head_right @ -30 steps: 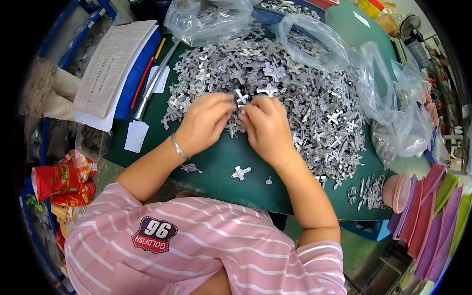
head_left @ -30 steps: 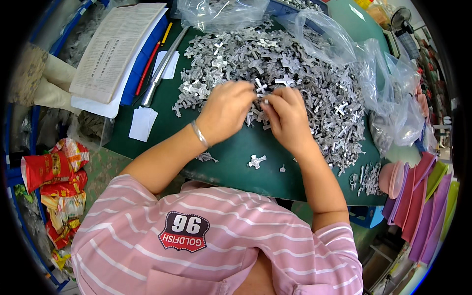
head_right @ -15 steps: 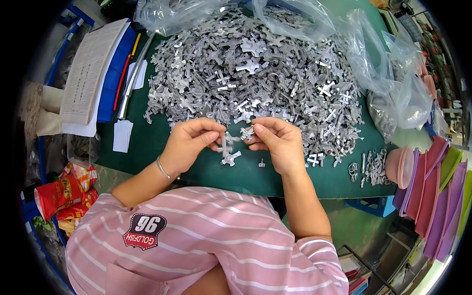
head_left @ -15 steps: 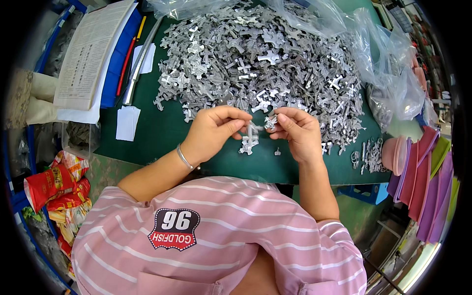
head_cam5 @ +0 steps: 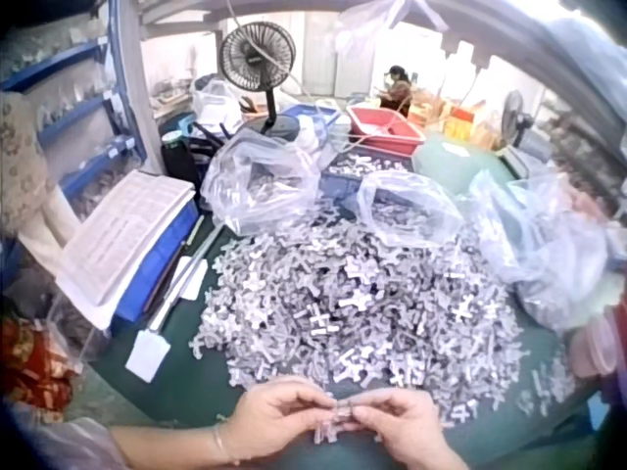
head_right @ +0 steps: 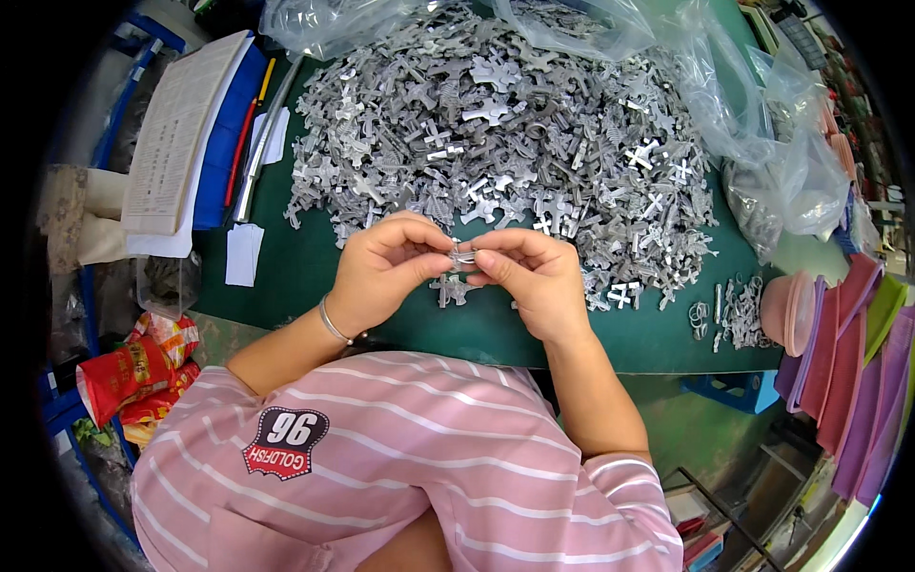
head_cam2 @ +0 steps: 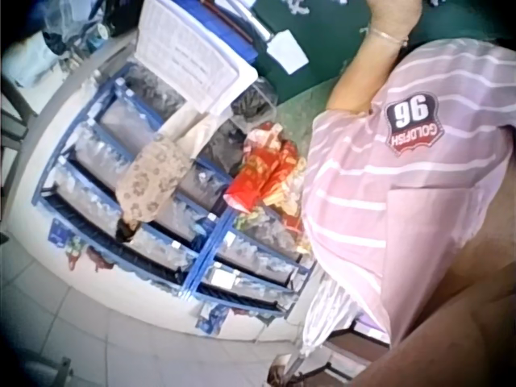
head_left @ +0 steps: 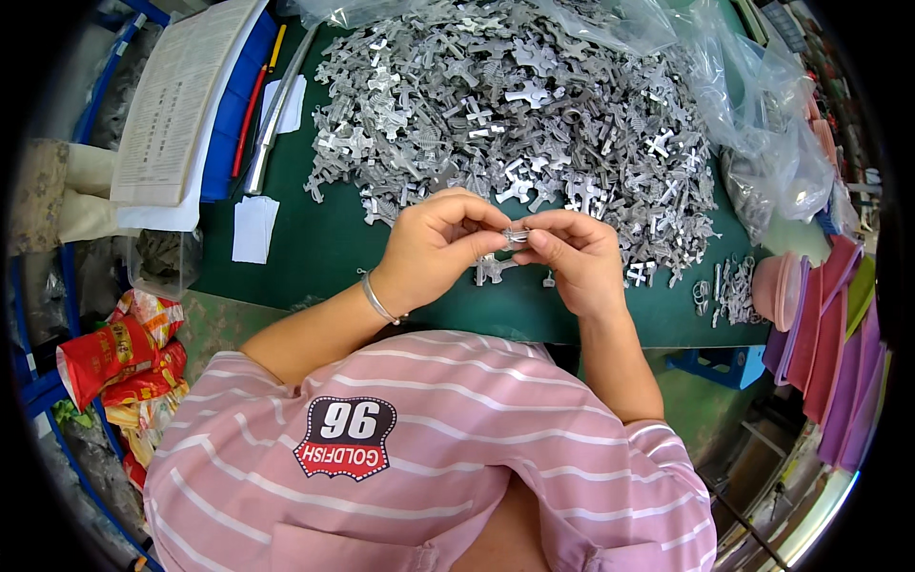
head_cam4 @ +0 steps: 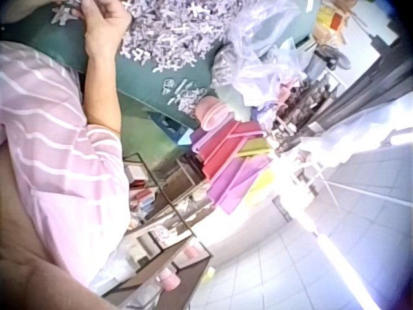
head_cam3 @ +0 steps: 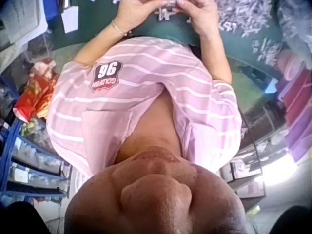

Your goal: The person sits at a green workbench and assembles small silver metal crosses by hand. They pick up individual cross-shaped pieces and smaller connecting components from a large pile, fit them together, and place the finished units into a clear plastic bag.

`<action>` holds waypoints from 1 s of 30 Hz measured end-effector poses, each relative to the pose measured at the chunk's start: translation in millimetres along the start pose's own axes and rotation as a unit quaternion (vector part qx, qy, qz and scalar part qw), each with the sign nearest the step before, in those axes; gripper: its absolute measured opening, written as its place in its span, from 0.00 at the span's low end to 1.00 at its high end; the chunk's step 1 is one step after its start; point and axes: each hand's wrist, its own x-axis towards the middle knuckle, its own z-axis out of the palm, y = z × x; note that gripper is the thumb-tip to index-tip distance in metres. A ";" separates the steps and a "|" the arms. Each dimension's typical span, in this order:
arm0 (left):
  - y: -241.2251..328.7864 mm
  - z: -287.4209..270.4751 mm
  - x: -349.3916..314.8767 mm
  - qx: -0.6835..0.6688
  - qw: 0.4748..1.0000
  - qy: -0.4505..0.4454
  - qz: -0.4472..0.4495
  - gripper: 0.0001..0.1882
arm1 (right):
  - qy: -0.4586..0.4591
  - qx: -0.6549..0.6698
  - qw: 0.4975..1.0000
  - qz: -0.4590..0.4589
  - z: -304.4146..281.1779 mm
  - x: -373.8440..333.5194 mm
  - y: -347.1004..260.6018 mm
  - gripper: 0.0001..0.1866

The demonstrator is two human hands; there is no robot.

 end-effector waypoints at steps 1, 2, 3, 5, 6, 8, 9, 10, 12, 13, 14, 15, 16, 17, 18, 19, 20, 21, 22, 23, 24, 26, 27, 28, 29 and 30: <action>3.3 -2.4 0.3 -0.058 0.998 0.011 -0.021 0.10 | -0.003 -0.021 1.000 -0.015 0.1 0.4 -2.1 0.07; 7.9 -7.6 1.6 -0.089 0.992 0.026 -0.082 0.08 | -0.006 -0.043 0.999 -0.030 -0.2 0.9 -3.5 0.07; 8.8 -13.7 1.9 -0.186 0.977 0.031 -0.101 0.09 | 0.050 -0.122 0.991 -0.016 -0.9 0.7 -4.4 0.07; 6.3 -30.0 1.6 -0.355 0.930 -0.003 -0.095 0.11 | 0.006 -0.370 0.917 -0.150 -2.3 6.7 -3.4 0.08; 8.1 -35.2 2.0 -0.374 0.922 -0.005 -0.100 0.11 | -0.013 -0.483 0.849 -0.213 -3.8 8.9 -1.2 0.09; 13.4 -42.2 3.0 -0.411 0.905 -0.009 -0.109 0.12 | -0.016 -0.516 0.818 -0.252 8.8 9.5 7.6 0.05; 12.5 -46.0 2.6 -0.421 0.898 -0.007 -0.127 0.12 | -0.011 -0.541 0.801 -0.255 12.2 10.8 12.7 0.05; 14.0 -47.8 2.2 -0.441 0.886 -0.018 -0.142 0.12 | -0.007 -0.565 0.783 -0.258 13.0 12.7 16.7 0.05; 17.5 -50.1 1.3 -0.481 0.859 -0.040 -0.172 0.13 | -0.015 -0.528 0.817 -0.233 8.6 14.4 15.1 0.05; 16.0 -52.2 4.5 -0.477 0.856 -0.065 -0.188 0.09 | -0.020 -0.508 0.833 -0.220 4.8 15.2 13.3 0.06; 15.1 -48.9 1.9 -0.285 0.943 -0.056 -0.165 0.08 | -0.038 -0.456 0.874 -0.164 0.1 15.8 9.4 0.04; 13.0 -41.7 -0.9 -0.083 0.986 -0.049 -0.135 0.07 | -0.045 -0.345 0.934 -0.076 -5.7 14.2 7.8 0.03; 11.2 -34.7 -3.6 0.123 0.987 -0.040 -0.099 0.07 | -0.051 -0.226 0.973 0.013 -11.6 12.6 6.1 0.03; 12.2 -28.8 -5.4 0.241 0.968 -0.063 -0.021 0.10 | -0.074 -0.106 0.988 0.081 -16.5 11.3 -1.2 0.04; 13.7 -23.9 -6.3 0.328 0.939 -0.104 0.005 0.11 | -0.121 0.054 0.990 0.058 -20.7 12.7 0.7 0.05; 7.0 -19.2 -9.2 0.363 0.923 -0.120 0.030 0.13 | -0.122 0.145 0.981 0.032 -20.3 10.4 2.4 0.06; -0.2 -14.6 -12.6 0.397 0.906 -0.135 0.056 0.14 | -0.123 0.234 0.965 0.006 -16.7 7.3 2.6 0.06; -0.8 -10.9 -14.5 0.433 0.889 -0.146 0.041 0.16 | -0.096 0.258 0.961 0.023 -10.5 6.1 -5.3 0.06; -1.6 -8.2 -15.9 0.448 0.882 -0.140 0.043 0.17 | -0.068 0.283 0.956 0.040 -2.6 4.5 -17.8 0.06; -2.6 -5.9 -16.8 0.462 0.875 -0.135 0.046 0.17 | -0.080 0.272 0.958 0.049 -4.2 7.0 -19.8 0.06; -3.3 -5.5 -17.9 0.477 0.868 -0.128 0.049 0.17 | -0.092 0.261 0.959 0.058 -5.1 9.6 -22.3 0.06; -5.5 -9.0 -17.7 0.404 0.910 -0.086 0.035 0.14 | -0.191 0.167 0.966 0.056 -25.3 23.7 -16.2 0.05; -5.7 -11.4 -17.6 0.361 0.931 -0.061 0.000 0.13 | -0.068 -0.016 0.995 0.066 -8.2 25.2 -19.9 0.06; -4.7 -13.5 -17.0 0.315 0.948 -0.040 -0.033 0.12 | -0.045 -0.239 0.969 -0.045 2.6 33.3 -14.1 0.09; -2.2 -15.7 -16.2 0.252 0.964 -0.023 -0.077 0.11 | -0.047 -0.289 0.948 -0.122 11.3 40.4 -8.5 0.10; 3.2 -18.6 -16.5 0.189 0.974 -0.003 -0.122 0.10 | -0.052 -0.335 0.920 -0.197 20.9 47.4 -4.6 0.11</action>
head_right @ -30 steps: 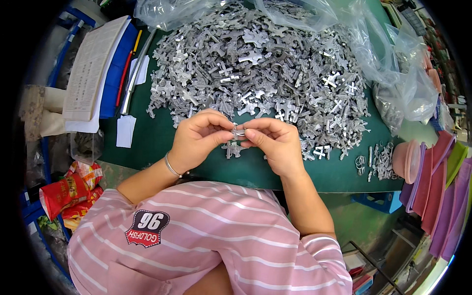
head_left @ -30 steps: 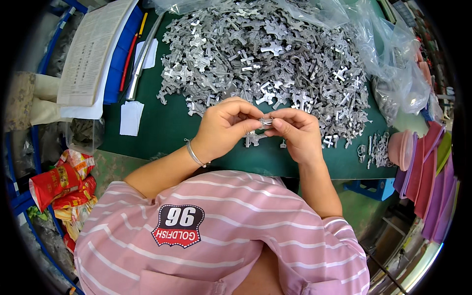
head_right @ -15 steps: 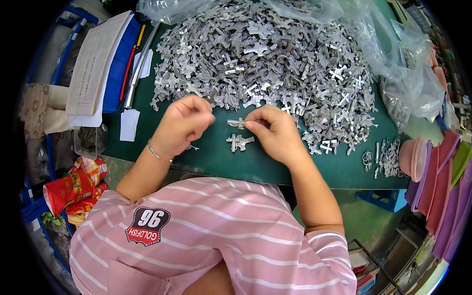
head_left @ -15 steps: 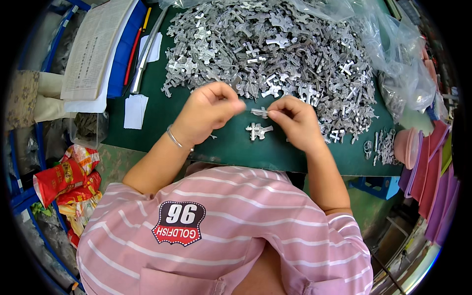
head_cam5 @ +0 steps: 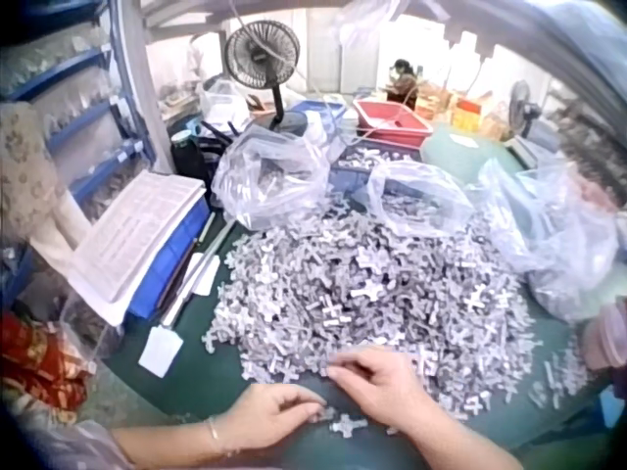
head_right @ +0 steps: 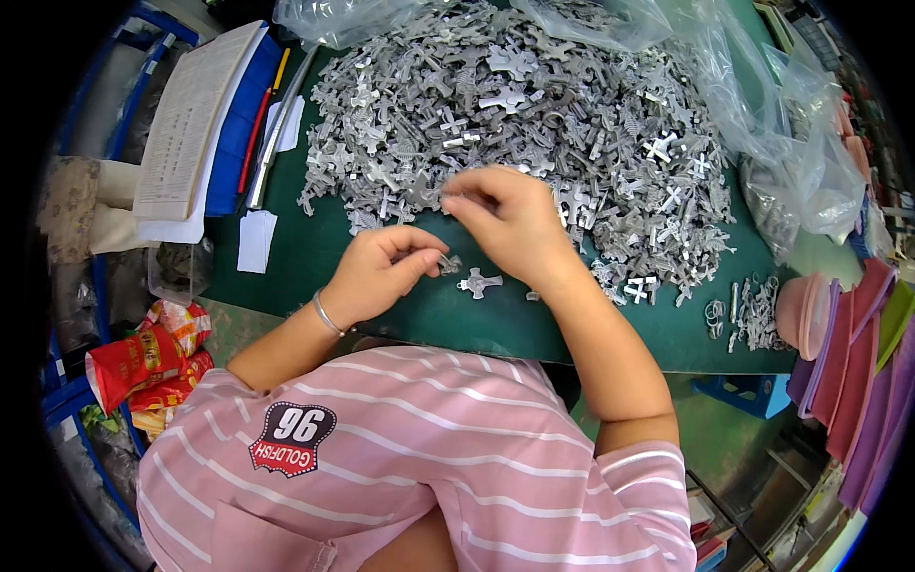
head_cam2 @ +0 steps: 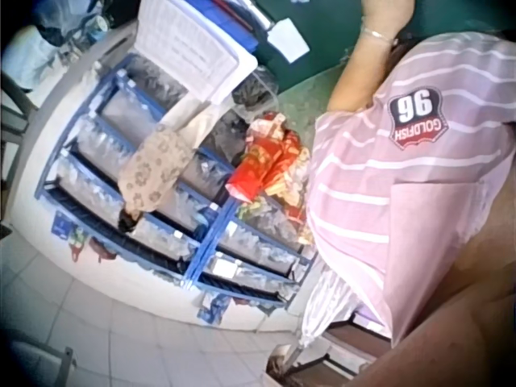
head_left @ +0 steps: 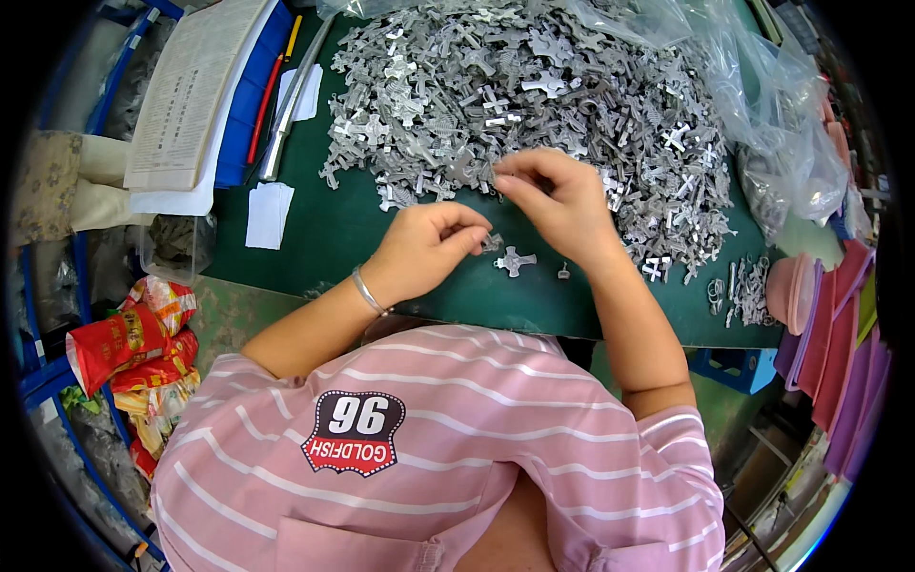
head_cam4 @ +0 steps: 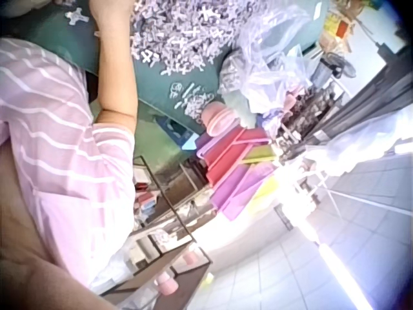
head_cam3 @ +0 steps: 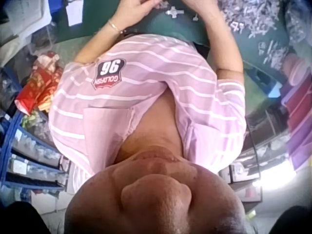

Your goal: The person sits at a green workbench and assembles small silver metal crosses by hand. They pick up individual cross-shaped pieces and smaller connecting components from a large pile, fit them together, and place the finished units into a clear plastic bag.

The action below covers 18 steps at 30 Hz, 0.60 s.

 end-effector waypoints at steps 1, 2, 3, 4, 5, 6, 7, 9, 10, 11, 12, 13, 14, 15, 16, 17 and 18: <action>3.1 -4.0 -1.1 -0.067 0.997 0.004 -0.046 0.09 | -0.003 -0.037 0.999 -0.008 7.8 7.9 -3.5 0.10; 5.0 -6.6 -1.7 -0.134 0.987 0.007 -0.091 0.09 | -0.006 -0.074 0.997 -0.015 14.8 14.8 -7.2 0.09; 2.4 -7.2 -2.9 -0.200 0.976 0.020 -0.078 0.08 | 0.006 -0.095 0.995 -0.032 22.2 20.0 -8.1 0.09; 2.0 -9.2 -4.0 -0.245 0.966 0.020 -0.086 0.09 | 0.002 -0.119 0.992 -0.041 23.7 21.9 -4.8 0.09; 2.1 -11.9 -5.1 -0.289 0.953 0.019 -0.093 0.09 | -0.003 -0.143 0.989 -0.050 24.3 23.0 -0.1 0.09; 2.0 -14.9 -5.3 -0.332 0.938 0.019 -0.101 0.09 | -0.007 -0.165 0.985 -0.058 24.0 24.0 3.5 0.09; 1.2 -17.4 -6.7 -0.343 0.933 0.025 -0.107 0.09 | -0.035 -0.138 0.990 -0.011 18.8 21.8 -5.3 0.09; 0.7 -21.8 -10.0 -0.368 0.922 0.033 -0.120 0.09 | -0.152 -0.122 0.973 0.123 1.1 17.9 -15.3 0.07; 0.3 -23.0 -11.3 -0.366 0.922 0.038 -0.121 0.09 | -0.218 -0.134 0.951 0.174 -7.0 16.8 -16.8 0.07; 0.1 -24.3 -12.2 -0.363 0.922 0.044 -0.123 0.09 | -0.247 -0.139 0.941 0.185 -11.6 14.2 -19.9 0.07; -0.1 -24.6 -11.2 -0.361 0.923 0.046 -0.123 0.08 | -0.274 -0.145 0.930 0.198 -16.9 10.3 -23.7 0.06; -3.1 -27.0 -11.3 -0.398 0.910 0.032 -0.110 0.08 | -0.300 -0.151 0.918 0.210 -19.2 7.0 -25.9 0.06; -7.9 -31.8 -12.3 -0.434 0.896 0.018 -0.096 0.08 | -0.253 -0.172 0.941 0.146 -18.2 3.8 -23.6 0.05; -10.9 -36.5 -12.1 -0.468 0.880 0.002 -0.082 0.09 | -0.204 -0.193 0.957 0.080 -16.2 0.1 -19.0 0.05; -11.5 -40.2 -10.0 -0.502 0.863 -0.004 -0.057 0.09 | -0.153 -0.211 0.965 0.014 -14.8 -1.6 -16.4 0.04; -11.3 -44.1 -6.9 -0.535 0.844 -0.010 -0.031 0.10 | -0.127 -0.220 0.967 0.006 -13.7 -1.2 -16.9 0.04; -11.0 -49.4 -4.9 -0.566 0.825 -0.014 -0.006 0.11 | -0.101 -0.226 0.969 -0.003 -10.2 -0.4 -17.4 0.04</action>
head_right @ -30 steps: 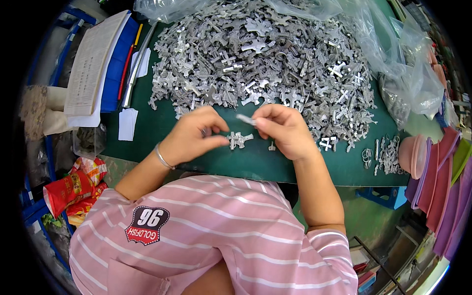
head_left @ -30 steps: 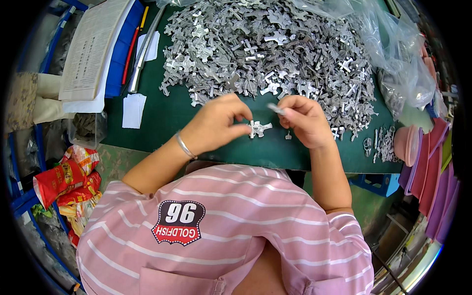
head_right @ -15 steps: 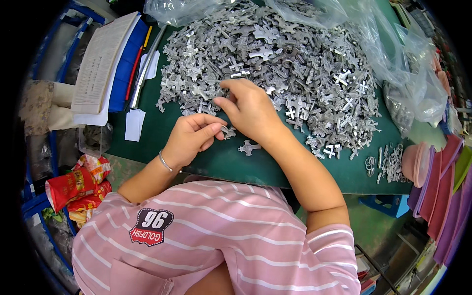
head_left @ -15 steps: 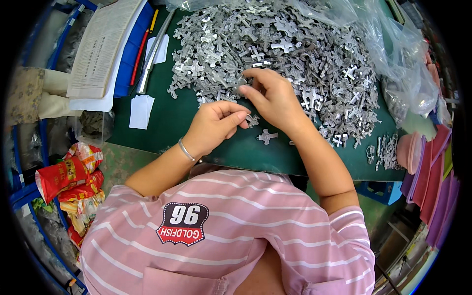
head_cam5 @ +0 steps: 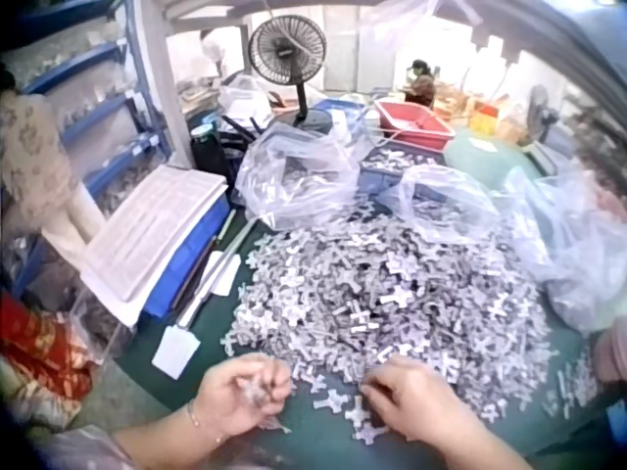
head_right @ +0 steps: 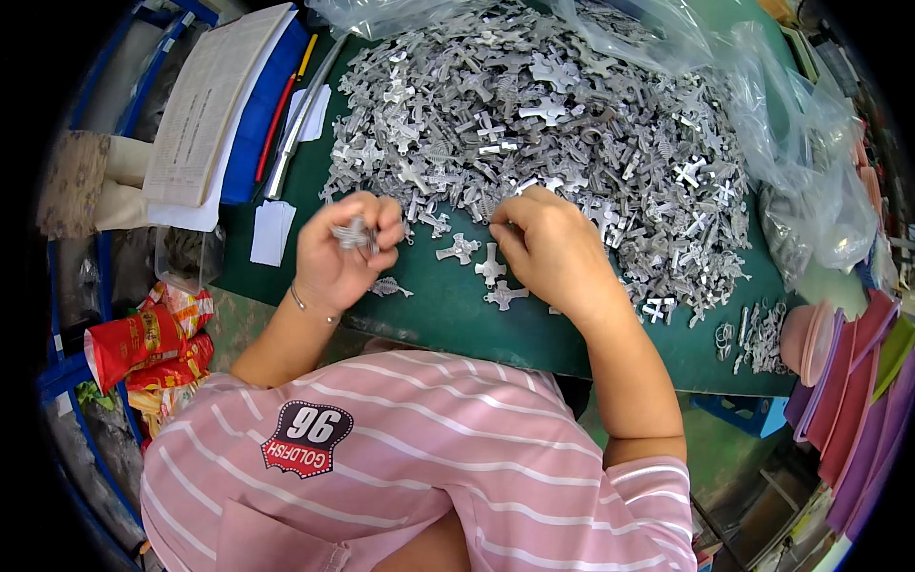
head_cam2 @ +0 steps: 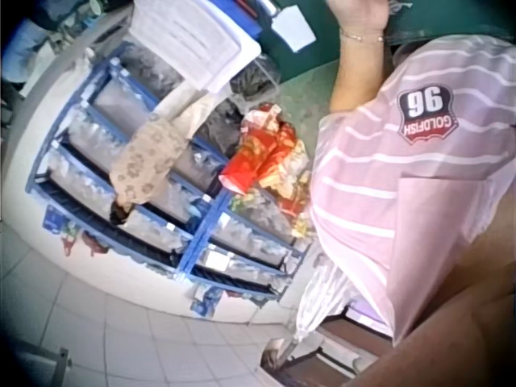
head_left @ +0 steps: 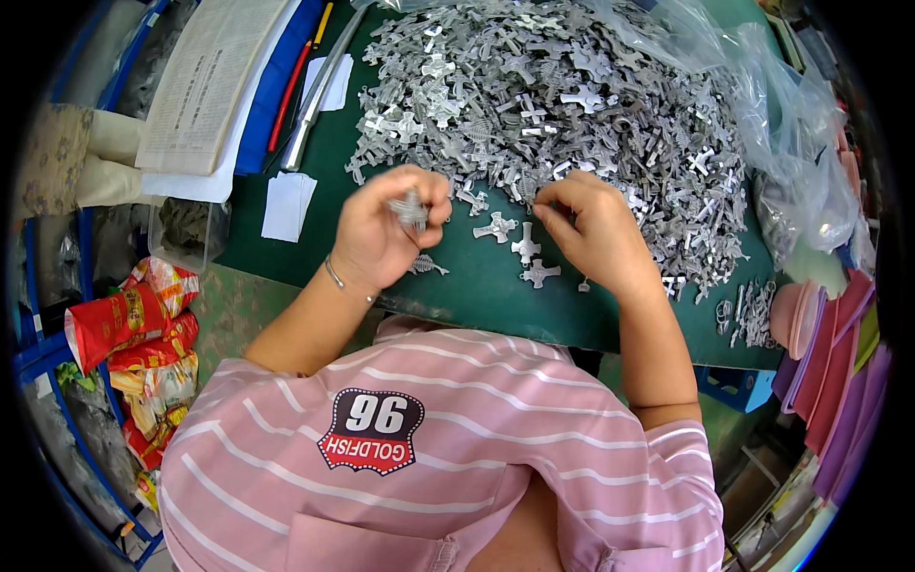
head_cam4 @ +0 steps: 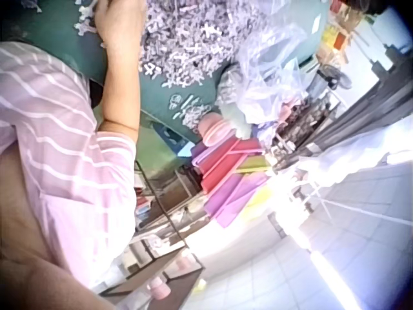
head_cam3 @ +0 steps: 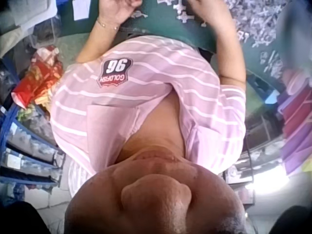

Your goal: The person sits at a green workbench and assembles small silver metal crosses by hand. They pick up individual cross-shaped pieces and smaller connecting components from a large pile, fit them together, and place the finished units into a clear plastic bag.

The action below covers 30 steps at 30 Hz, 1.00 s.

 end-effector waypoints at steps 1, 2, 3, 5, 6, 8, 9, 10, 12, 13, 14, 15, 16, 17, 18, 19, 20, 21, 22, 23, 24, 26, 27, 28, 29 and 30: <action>7.3 1.0 0.8 0.018 1.000 0.016 -0.003 0.13 | 0.027 -0.006 1.000 -0.002 3.0 1.3 -2.2 0.04; 11.2 6.7 0.4 0.024 0.999 0.048 0.007 0.09 | 0.011 -0.010 1.000 -0.019 7.3 2.3 -3.6 0.05; 14.4 5.6 1.3 0.136 0.988 0.075 -0.003 0.07 | -0.004 -0.014 0.999 -0.036 12.6 3.5 -5.0 0.06; 8.2 5.0 5.5 0.426 0.895 0.093 0.096 0.03 | -0.026 -0.035 0.998 -0.053 22.6 3.9 -12.3 0.08; -2.5 7.1 11.0 0.585 0.782 0.081 0.199 0.03 | -0.026 -0.060 0.997 -0.044 27.4 3.1 -16.5 0.10; -7.6 12.9 14.8 0.736 0.624 0.007 0.264 0.08 | -0.043 -0.102 0.993 -0.037 35.1 1.5 -15.8 0.08; -13.9 12.5 14.8 0.780 0.577 0.003 0.243 0.10 | -0.069 -0.098 0.992 -0.038 33.1 0.8 -14.7 0.07; -19.0 13.2 13.8 0.820 0.528 -0.002 0.221 0.12 | -0.095 -0.094 0.990 -0.039 29.2 -0.5 -12.1 0.06; -21.1 16.5 14.2 0.823 0.526 0.010 0.214 0.11 | -0.092 -0.081 0.992 -0.043 24.7 0.2 -10.3 0.05; -20.6 17.0 15.0 0.818 0.534 0.016 0.215 0.11 | -0.064 -0.071 0.994 -0.046 22.9 2.2 -9.7 0.05; -20.5 17.1 15.3 0.812 0.542 0.023 0.215 0.10 | -0.036 -0.061 0.996 -0.049 21.1 4.8 -9.2 0.05; -20.7 16.4 15.2 0.809 0.544 0.009 0.221 0.10 | 0.006 -0.069 0.996 -0.052 20.5 9.3 -11.4 0.04; -21.3 14.6 14.2 0.805 0.547 -0.003 0.228 0.09 | 0.042 -0.069 0.995 -0.056 22.5 15.0 -13.7 0.04; -22.9 12.9 13.5 0.802 0.550 -0.015 0.235 0.09 | 0.076 -0.069 0.993 -0.061 25.6 21.7 -16.7 0.04; -24.3 11.1 12.9 0.797 0.557 -0.017 0.232 0.09 | 0.112 -0.068 0.989 -0.066 28.6 29.5 -20.3 0.05; -26.4 8.9 12.3 0.793 0.565 -0.017 0.229 0.09 | 0.121 -0.076 0.987 -0.075 34.2 37.0 -20.1 0.08; -27.4 8.9 11.1 0.788 0.572 -0.018 0.226 0.08 | 0.115 -0.089 0.986 -0.077 38.1 40.7 -18.5 0.09; -27.8 10.6 9.2 0.792 0.572 -0.008 0.215 0.08 | 0.108 -0.101 0.986 -0.080 42.2 45.0 -16.4 0.09; -29.1 13.0 6.2 0.795 0.571 0.003 0.204 0.07 | 0.102 -0.114 0.985 -0.083 43.8 48.1 -16.0 0.10; -29.0 14.5 4.0 0.798 0.571 0.013 0.194 0.06 | 0.080 -0.121 0.986 -0.078 41.2 48.2 -16.1 0.11; -29.0 14.1 1.6 0.800 0.569 0.012 0.187 0.06 | 0.075 -0.115 0.987 -0.079 38.9 45.5 -17.3 0.11; -27.4 12.5 -1.7 0.805 0.567 0.007 0.175 0.06 | 0.066 -0.105 0.989 -0.078 34.7 37.8 -20.9 0.12; -26.0 12.3 -2.6 0.803 0.572 -0.001 0.167 0.07 | 0.057 -0.087 0.992 -0.068 33.8 33.3 -22.2 0.14; -23.7 12.2 -3.7 0.800 0.578 -0.009 0.160 0.08 | 0.048 -0.070 0.994 -0.065 32.4 27.9 -21.4 0.14; -21.6 11.9 -4.5 0.798 0.583 -0.018 0.152 0.08 | 0.041 -0.054 0.996 -0.062 30.9 22.3 -18.6 0.14; -20.9 10.8 -5.0 0.792 0.592 -0.026 0.146 0.09 | 0.031 -0.039 0.997 -0.057 30.4 18.2 -14.9 0.14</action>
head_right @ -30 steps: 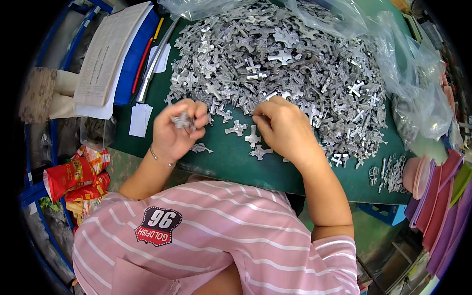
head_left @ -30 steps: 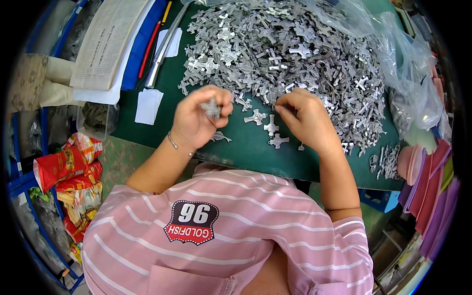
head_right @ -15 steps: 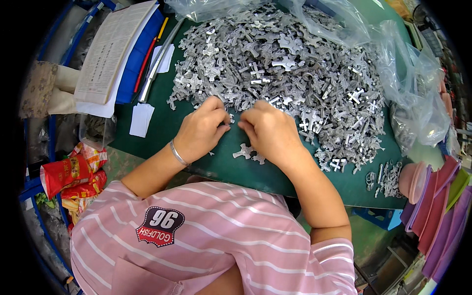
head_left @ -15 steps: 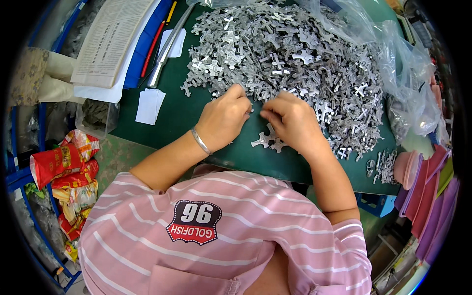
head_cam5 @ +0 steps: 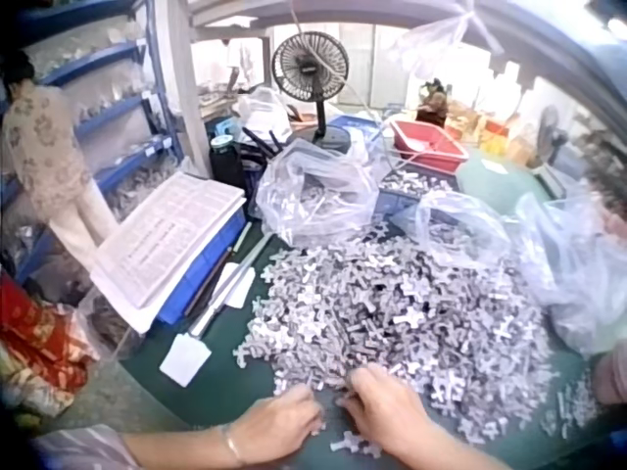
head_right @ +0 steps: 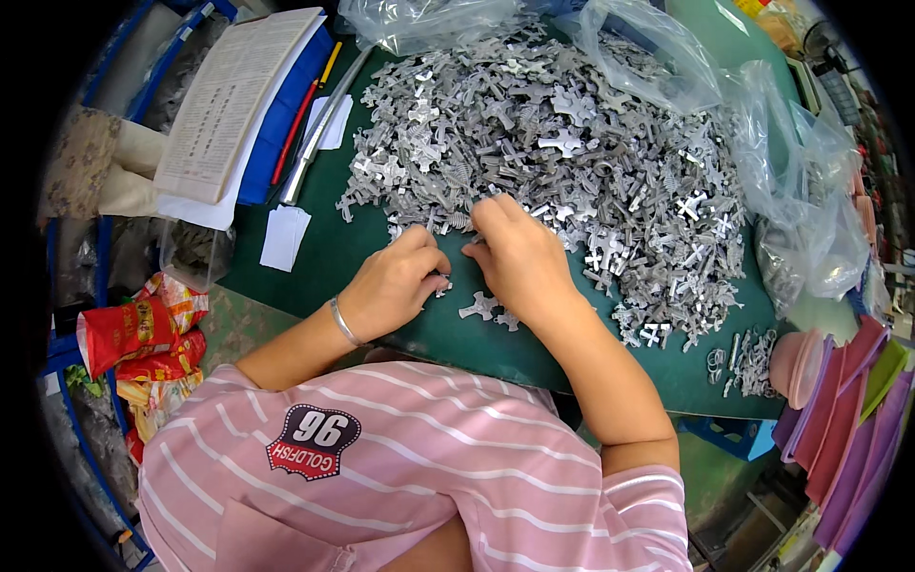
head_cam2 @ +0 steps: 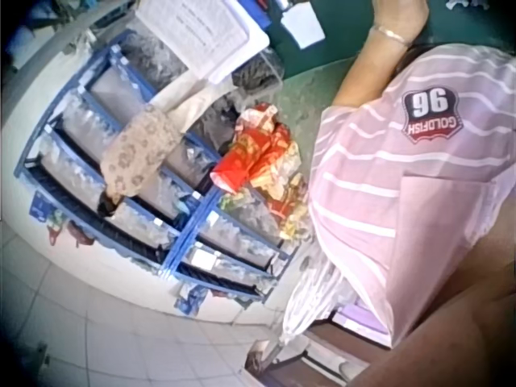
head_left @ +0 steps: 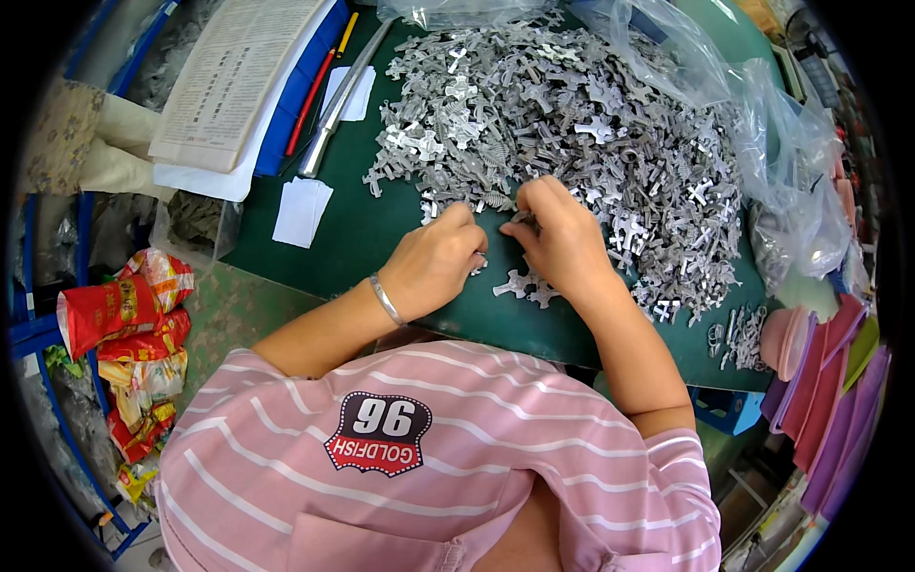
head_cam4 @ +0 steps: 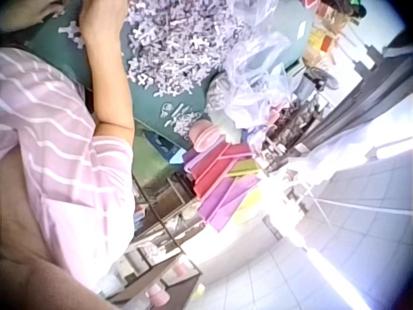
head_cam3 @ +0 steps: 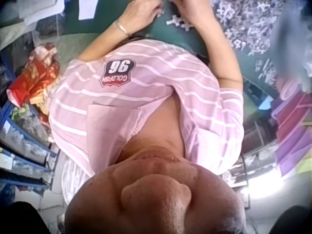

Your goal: The person sits at a green workbench and assembles small silver metal crosses by hand. They pick up individual cross-shaped pieces and smaller connecting components from a large pile, fit them together, and place the finished units into a clear plastic bag.

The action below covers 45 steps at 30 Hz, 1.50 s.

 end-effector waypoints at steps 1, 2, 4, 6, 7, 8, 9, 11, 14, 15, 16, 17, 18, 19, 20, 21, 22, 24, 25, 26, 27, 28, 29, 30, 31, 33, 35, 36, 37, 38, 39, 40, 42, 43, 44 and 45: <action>-1.4 -0.5 -0.2 -0.011 1.000 -0.009 0.001 0.09 | 0.062 0.035 0.997 -0.016 3.6 -3.0 5.3 0.14; -2.5 -0.9 -0.7 -0.023 1.000 -0.018 0.002 0.10 | 0.047 0.107 0.991 0.057 2.9 -6.0 9.0 0.13; -3.1 -1.4 -0.5 -0.040 0.999 -0.009 0.012 0.10 | 0.021 0.246 0.947 0.205 -3.0 -11.0 11.1 0.11; -2.3 -3.4 -0.4 -0.045 0.999 -0.016 0.018 0.11 | -0.005 0.423 0.851 0.311 -12.8 -14.1 10.3 0.10; -0.7 -5.6 -0.7 -0.042 0.999 -0.026 0.020 0.11 | 0.000 0.491 0.809 0.323 -13.2 -17.0 13.7 0.10; 0.8 -7.7 -0.4 -0.039 0.998 -0.036 0.021 0.11 | 0.005 0.555 0.762 0.333 -14.3 -19.6 17.1 0.10; 2.6 -9.4 -0.3 -0.039 0.998 -0.042 0.017 0.11 | -0.006 0.592 0.737 0.328 -16.1 -22.3 20.5 0.11; 5.4 -10.8 0.2 -0.039 0.998 -0.053 0.007 0.10 | -0.010 0.607 0.726 0.324 -17.1 -25.7 22.1 0.11; 3.1 -9.2 2.6 -0.112 0.992 -0.058 -0.017 0.08 | -0.005 0.624 0.717 0.311 -17.0 -28.3 22.2 0.11; 3.7 -9.9 3.1 -0.179 0.982 -0.050 -0.030 0.08 | 0.000 0.627 0.717 0.305 -16.9 -29.1 21.7 0.11; 5.1 -11.4 3.6 -0.245 0.968 -0.041 -0.044 0.07 | 0.004 0.630 0.716 0.300 -16.7 -29.6 21.3 0.11; 6.3 -13.3 3.8 -0.310 0.949 -0.031 -0.057 0.07 | -0.006 0.676 0.685 0.273 -16.2 -31.7 25.5 0.09; 5.8 -18.0 2.6 -0.401 0.912 -0.034 -0.082 0.07 | -0.018 0.719 0.650 0.244 -15.4 -33.4 30.8 0.08; 3.6 -24.3 0.6 -0.489 0.865 -0.036 -0.106 0.06 | -0.031 0.760 0.612 0.215 -14.4 -33.2 32.5 0.07; -0.2 -30.0 -2.0 -0.571 0.810 -0.036 -0.128 0.06 | 0.002 0.771 0.594 0.232 -12.5 -32.4 30.5 0.06; -11.4 -29.2 -6.6 -0.626 0.774 -0.031 -0.084 0.06 | 0.032 0.782 0.571 0.248 -11.9 -26.8 20.2 0.06; -16.6 -30.0 -10.0 -0.699 0.711 -0.018 -0.070 0.06 | 0.062 0.791 0.549 0.264 -11.4 -20.8 9.2 0.06; -24.9 -33.5 -15.7 -0.825 0.564 0.007 -0.034 0.07 | 0.029 0.769 0.585 0.257 -9.9 -10.6 1.0 0.04; -31.3 -35.4 -15.8 -0.840 0.542 0.008 0.000 0.09 | -0.019 0.752 0.618 0.228 -6.1 -6.5 8.1 0.03; -32.1 -39.4 -17.6 -0.844 0.534 0.040 -0.038 0.08 | -0.067 0.733 0.647 0.198 -3.0 -2.9 10.5 0.02; -29.2 -44.4 -16.6 -0.844 0.527 0.074 -0.076 0.08 | -0.077 0.630 0.730 0.253 -1.4 2.5 0.2 0.02; -25.5 -48.7 -16.2 -0.843 0.515 0.105 -0.112 0.08 | -0.067 0.462 0.855 0.228 5.7 8.6 -14.4 0.05; -23.1 -52.5 -16.5 -0.831 0.526 0.123 -0.130 0.07 | 0.005 0.283 0.957 0.063 17.7 14.2 -13.4 0.07; -25.7 -54.2 -17.4 -0.822 0.542 0.114 -0.130 0.06 | 0.079 0.082 0.988 -0.107 27.1 20.0 -14.3 0.08; -31.1 -55.9 -17.8 -0.813 0.558 0.103 -0.130 0.06 | 0.073 0.011 0.995 -0.074 28.6 22.1 -26.6 0.09; -39.9 -56.7 -19.1 -0.739 0.652 0.092 -0.143 0.03 | 0.056 -0.020 0.995 -0.081 35.1 26.1 -21.7 0.10; -33.4 -52.8 -15.9 -0.548 0.802 0.134 -0.195 0.02 | 0.060 -0.034 0.993 -0.094 37.7 26.5 -14.2 0.09; -30.6 -50.9 -15.3 -0.440 0.858 0.153 -0.218 0.02 | 0.046 0.048 0.996 -0.056 34.2 24.8 -12.2 0.08; -40.5 -44.0 -16.4 -0.385 0.886 0.162 -0.200 0.06 | 0.032 0.131 0.991 -0.017 29.3 22.9 -10.6 0.08; -41.9 -42.9 -16.1 -0.309 0.921 0.166 -0.167 0.07 | 0.018 0.212 0.977 0.022 25.0 20.7 -7.9 0.08; -42.2 -41.0 -14.8 -0.234 0.949 0.167 -0.131 0.09 | -0.001 0.375 0.921 0.110 23.7 16.9 -2.1 0.07; -42.5 -39.1 -13.3 -0.156 0.969 0.168 -0.094 0.10 | -0.028 0.502 0.840 0.204 11.0 13.8 -1.6 0.06; -41.2 -35.7 -9.7 -0.107 0.982 0.134 -0.077 0.15 | -0.066 0.736 0.640 0.210 -2.6 11.9 8.9 0.04; -37.9 -34.4 -7.3 -0.081 0.987 0.116 -0.072 0.16 | -0.010 0.735 0.643 0.215 -4.4 13.6 -0.9 0.03; -35.4 -32.4 -5.1 -0.054 0.991 0.099 -0.067 0.16 | -0.041 0.688 0.691 0.217 -5.1 13.7 0.5 0.04; -35.2 -30.0 -2.9 -0.051 0.991 0.108 -0.066 0.17 | -0.071 0.639 0.734 0.218 -5.9 13.6 1.8 0.04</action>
